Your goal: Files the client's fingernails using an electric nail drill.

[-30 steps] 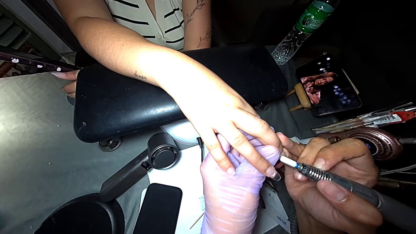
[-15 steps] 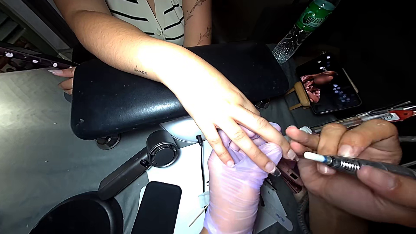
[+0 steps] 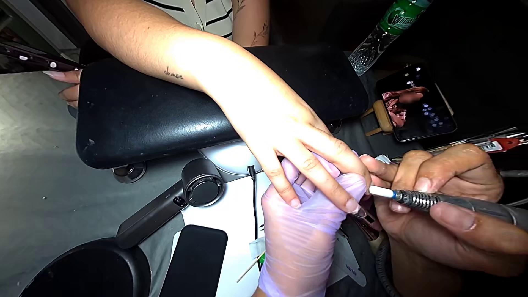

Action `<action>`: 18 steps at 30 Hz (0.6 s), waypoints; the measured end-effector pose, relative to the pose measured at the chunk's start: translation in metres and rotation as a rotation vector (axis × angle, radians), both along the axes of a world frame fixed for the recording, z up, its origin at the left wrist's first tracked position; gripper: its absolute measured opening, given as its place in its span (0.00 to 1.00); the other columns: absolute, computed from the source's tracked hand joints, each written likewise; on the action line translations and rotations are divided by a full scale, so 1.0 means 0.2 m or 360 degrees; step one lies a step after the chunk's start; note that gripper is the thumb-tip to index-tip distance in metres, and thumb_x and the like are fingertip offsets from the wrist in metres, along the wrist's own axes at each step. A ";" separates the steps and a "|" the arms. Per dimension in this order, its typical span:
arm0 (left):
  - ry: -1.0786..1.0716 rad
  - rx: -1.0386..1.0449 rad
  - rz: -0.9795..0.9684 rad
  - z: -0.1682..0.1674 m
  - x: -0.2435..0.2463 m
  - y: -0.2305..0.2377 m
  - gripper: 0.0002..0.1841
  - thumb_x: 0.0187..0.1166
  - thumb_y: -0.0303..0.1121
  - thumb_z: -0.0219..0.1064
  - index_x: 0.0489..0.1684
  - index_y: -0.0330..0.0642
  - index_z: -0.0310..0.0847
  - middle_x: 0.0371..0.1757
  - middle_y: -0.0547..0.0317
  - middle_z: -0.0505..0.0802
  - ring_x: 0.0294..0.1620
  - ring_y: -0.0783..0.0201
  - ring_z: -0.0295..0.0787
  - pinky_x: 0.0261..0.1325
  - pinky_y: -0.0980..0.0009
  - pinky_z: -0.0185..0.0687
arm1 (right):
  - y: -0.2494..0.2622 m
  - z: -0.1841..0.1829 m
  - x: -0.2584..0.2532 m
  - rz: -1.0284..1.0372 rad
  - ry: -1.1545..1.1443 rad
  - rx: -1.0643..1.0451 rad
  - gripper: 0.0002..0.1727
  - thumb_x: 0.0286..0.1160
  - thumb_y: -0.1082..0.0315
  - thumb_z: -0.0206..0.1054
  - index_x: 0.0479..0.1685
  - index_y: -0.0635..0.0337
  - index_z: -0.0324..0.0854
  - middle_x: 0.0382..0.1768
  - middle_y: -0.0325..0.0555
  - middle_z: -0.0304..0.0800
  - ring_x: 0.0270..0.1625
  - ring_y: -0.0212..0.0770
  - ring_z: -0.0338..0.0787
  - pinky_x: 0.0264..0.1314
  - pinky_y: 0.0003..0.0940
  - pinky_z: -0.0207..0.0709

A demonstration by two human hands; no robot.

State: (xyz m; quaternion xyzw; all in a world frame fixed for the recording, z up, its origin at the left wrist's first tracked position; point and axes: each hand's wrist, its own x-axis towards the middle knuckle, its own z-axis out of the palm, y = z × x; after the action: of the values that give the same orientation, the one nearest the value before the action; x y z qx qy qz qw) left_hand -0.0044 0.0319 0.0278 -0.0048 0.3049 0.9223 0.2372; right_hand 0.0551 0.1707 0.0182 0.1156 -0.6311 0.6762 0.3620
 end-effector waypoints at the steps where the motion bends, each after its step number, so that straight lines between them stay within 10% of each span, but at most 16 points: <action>1: 0.0008 -0.0006 0.0004 0.00 0.00 0.00 0.16 0.59 0.09 0.71 0.45 0.30 0.80 0.39 0.49 0.93 0.45 0.64 0.94 0.57 0.69 0.90 | 0.00 0.00 0.00 0.0003 0.0000 0.0015 0.08 0.73 0.64 0.73 0.46 0.54 0.86 0.34 0.35 0.92 0.41 0.36 0.96 0.59 0.37 0.92; 18: 0.0051 -0.0058 0.0043 0.00 0.00 0.00 0.14 0.59 0.08 0.71 0.40 0.30 0.81 0.34 0.51 0.92 0.41 0.65 0.93 0.51 0.71 0.90 | 0.00 0.02 0.03 -0.0149 -0.0087 0.0196 0.08 0.72 0.62 0.74 0.43 0.52 0.85 0.32 0.33 0.90 0.41 0.37 0.96 0.60 0.39 0.93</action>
State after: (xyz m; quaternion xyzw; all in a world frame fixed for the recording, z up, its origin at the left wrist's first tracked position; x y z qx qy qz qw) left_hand -0.0044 0.0326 0.0275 0.0014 0.3252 0.9198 0.2197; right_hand 0.0618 0.1709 0.0224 0.0893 -0.6859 0.6213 0.3682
